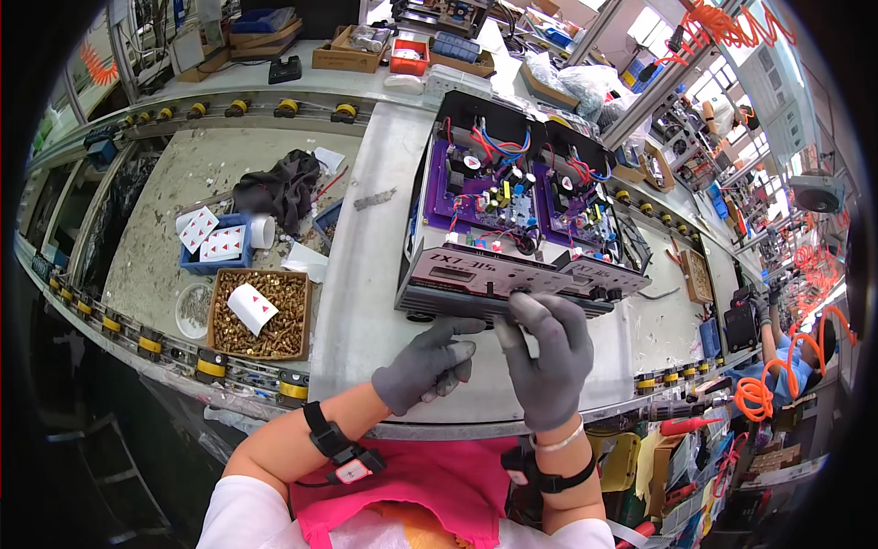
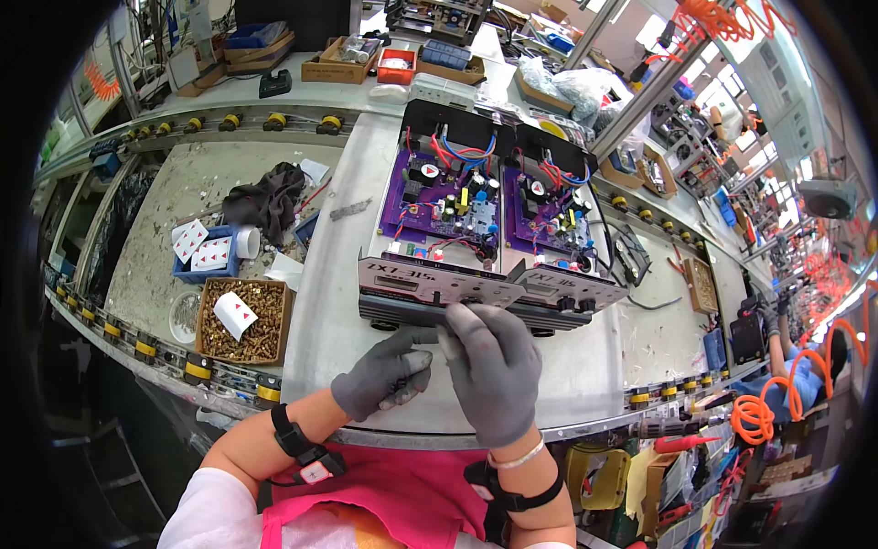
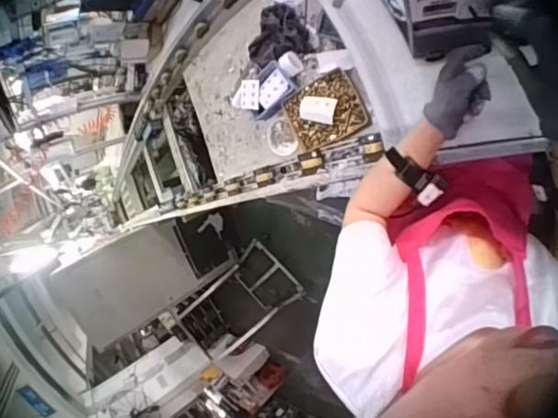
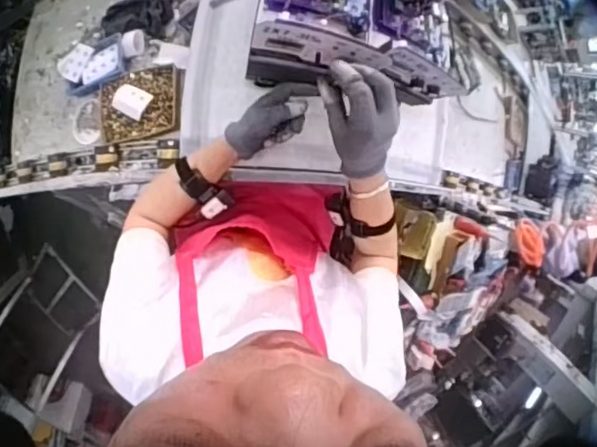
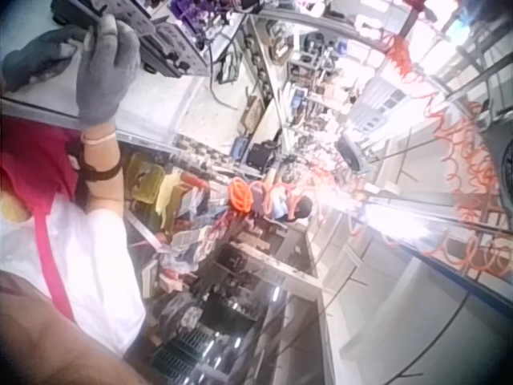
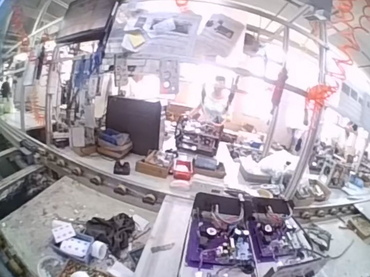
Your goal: Assembling and inspecting internal components of electronic inverter units on an assembly line.
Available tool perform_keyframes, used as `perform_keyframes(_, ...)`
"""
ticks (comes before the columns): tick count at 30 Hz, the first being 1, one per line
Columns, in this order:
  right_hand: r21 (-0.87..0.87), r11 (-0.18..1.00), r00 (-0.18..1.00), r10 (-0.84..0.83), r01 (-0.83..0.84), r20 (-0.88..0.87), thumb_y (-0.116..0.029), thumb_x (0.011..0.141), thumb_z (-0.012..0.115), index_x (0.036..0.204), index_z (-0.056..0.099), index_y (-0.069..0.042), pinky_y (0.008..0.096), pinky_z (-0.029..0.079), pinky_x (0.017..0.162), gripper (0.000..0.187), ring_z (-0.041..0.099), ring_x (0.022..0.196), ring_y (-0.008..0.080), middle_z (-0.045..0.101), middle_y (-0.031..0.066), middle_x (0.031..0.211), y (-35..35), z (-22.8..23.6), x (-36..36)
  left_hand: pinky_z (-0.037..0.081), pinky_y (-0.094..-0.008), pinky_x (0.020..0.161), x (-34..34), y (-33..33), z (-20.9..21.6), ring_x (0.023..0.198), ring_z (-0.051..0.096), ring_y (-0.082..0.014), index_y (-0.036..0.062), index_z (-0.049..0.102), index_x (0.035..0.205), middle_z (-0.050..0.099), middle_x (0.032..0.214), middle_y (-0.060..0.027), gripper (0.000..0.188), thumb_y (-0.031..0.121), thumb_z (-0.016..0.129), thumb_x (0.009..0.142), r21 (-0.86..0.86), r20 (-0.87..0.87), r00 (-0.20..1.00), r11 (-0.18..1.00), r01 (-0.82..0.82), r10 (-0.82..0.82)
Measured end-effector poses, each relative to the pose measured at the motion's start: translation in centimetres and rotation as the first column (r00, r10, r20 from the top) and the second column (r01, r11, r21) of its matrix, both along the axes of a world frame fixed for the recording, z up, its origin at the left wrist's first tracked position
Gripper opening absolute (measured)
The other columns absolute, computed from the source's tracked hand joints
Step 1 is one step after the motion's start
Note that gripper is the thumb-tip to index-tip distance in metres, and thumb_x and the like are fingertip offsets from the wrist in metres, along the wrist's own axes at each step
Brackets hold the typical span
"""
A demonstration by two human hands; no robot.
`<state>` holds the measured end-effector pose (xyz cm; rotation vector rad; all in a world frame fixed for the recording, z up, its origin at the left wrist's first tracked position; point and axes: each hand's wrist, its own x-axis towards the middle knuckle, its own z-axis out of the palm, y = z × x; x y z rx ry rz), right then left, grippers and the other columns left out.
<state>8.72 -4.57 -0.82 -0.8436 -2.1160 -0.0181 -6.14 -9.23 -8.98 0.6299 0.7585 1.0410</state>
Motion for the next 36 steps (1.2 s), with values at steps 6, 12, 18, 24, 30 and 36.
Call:
perform_keyframes(6, 0.235, 0.971, 0.976, -0.083, 0.034, 0.201, -0.018, 0.072, 0.075, 0.095, 0.065, -0.017, 0.0343, 0.04, 0.073, 0.026, 0.056, 0.081, 0.0191, 0.057, -0.0019, 0.086, 1.7, 0.3, -1.8, 0.031, -0.0192, 0.033, -0.1, 0.2, -0.3, 0.044, 0.044, -0.0059, 0.0081, 0.043, 0.128, 0.056, 0.071, -0.0047, 0.038, 0.022, 0.051, 0.093, -0.113, -0.038, 0.999, 0.994, -0.015, 0.01)
perform_keyframes(12, 0.24, 0.97, 0.976, -0.079, 0.029, 0.203, -0.018, 0.07, 0.075, 0.094, 0.066, -0.018, 0.0341, 0.039, 0.072, 0.026, 0.054, 0.079, 0.0182, 0.054, -0.0029, 0.084, 1.8, 0.0, -1.8, 0.032, -0.0182, 0.034, 0.2, 0.0, -0.7, 0.047, 0.046, -0.0066, 0.0078, 0.045, 0.12, 0.055, 0.071, -0.0039, 0.032, 0.023, 0.051, 0.092, -0.094, 0.016, 0.996, 0.992, -0.088, 0.09)
perform_keyframes(18, 0.326, 0.945, 0.964, -0.07, -0.017, 0.255, -0.013, 0.068, 0.073, 0.092, 0.066, -0.02, 0.0362, 0.036, 0.075, 0.026, 0.052, 0.081, 0.0185, 0.049, -0.0024, 0.082, 2.2, -1.0, -1.7, 0.032, -0.0189, 0.034, 0.5, 0.1, -1.0, 0.048, 0.045, -0.0065, 0.0137, 0.037, 0.127, 0.054, 0.071, -0.003, 0.041, 0.022, 0.055, 0.09, -0.142, -0.045, 0.999, 0.99, -0.019, 0.013)
perform_keyframes(24, 0.537, 0.843, 0.983, -0.087, -0.015, 0.163, -0.016, 0.066, 0.081, 0.088, 0.066, -0.018, 0.0363, 0.038, 0.074, 0.026, 0.051, 0.079, 0.0185, 0.049, -0.0031, 0.082, 3.2, -2.1, -2.2, 0.031, -0.0196, 0.034, 0.6, 0.0, -1.4, 0.046, 0.044, -0.0065, 0.0145, 0.036, 0.131, 0.052, 0.068, -0.0014, 0.046, 0.023, 0.055, 0.09, -0.093, 0.013, 1.0, 0.996, -0.002, 0.003)
perform_keyframes(30, 0.446, 0.894, 0.971, -0.079, -0.031, 0.226, -0.024, 0.071, 0.078, 0.095, 0.064, -0.015, 0.0393, 0.038, 0.08, 0.03, 0.052, 0.085, 0.0224, 0.05, -0.0005, 0.086, 2.3, -1.2, -2.1, 0.031, -0.0199, 0.034, 0.7, 0.2, -1.7, 0.046, 0.044, -0.0069, 0.012, 0.036, 0.13, 0.052, 0.066, -0.0014, 0.045, 0.023, 0.055, 0.09, -0.12, -0.014, 1.0, 0.992, -0.024, 0.023)
perform_keyframes(36, 0.329, 0.94, 0.935, -0.196, 0.094, 0.295, -0.049, 0.079, 0.064, 0.113, 0.061, -0.012, 0.0468, 0.036, 0.096, 0.051, 0.047, 0.099, 0.0295, 0.05, 0.0074, 0.1, 1.9, 1.0, -1.4, 0.032, -0.0198, 0.035, 0.7, 0.3, -2.1, 0.048, 0.045, -0.0066, 0.0107, 0.035, 0.13, 0.053, 0.069, -0.0017, 0.046, 0.024, 0.055, 0.091, -0.111, -0.001, 1.0, 0.994, -0.025, 0.025)
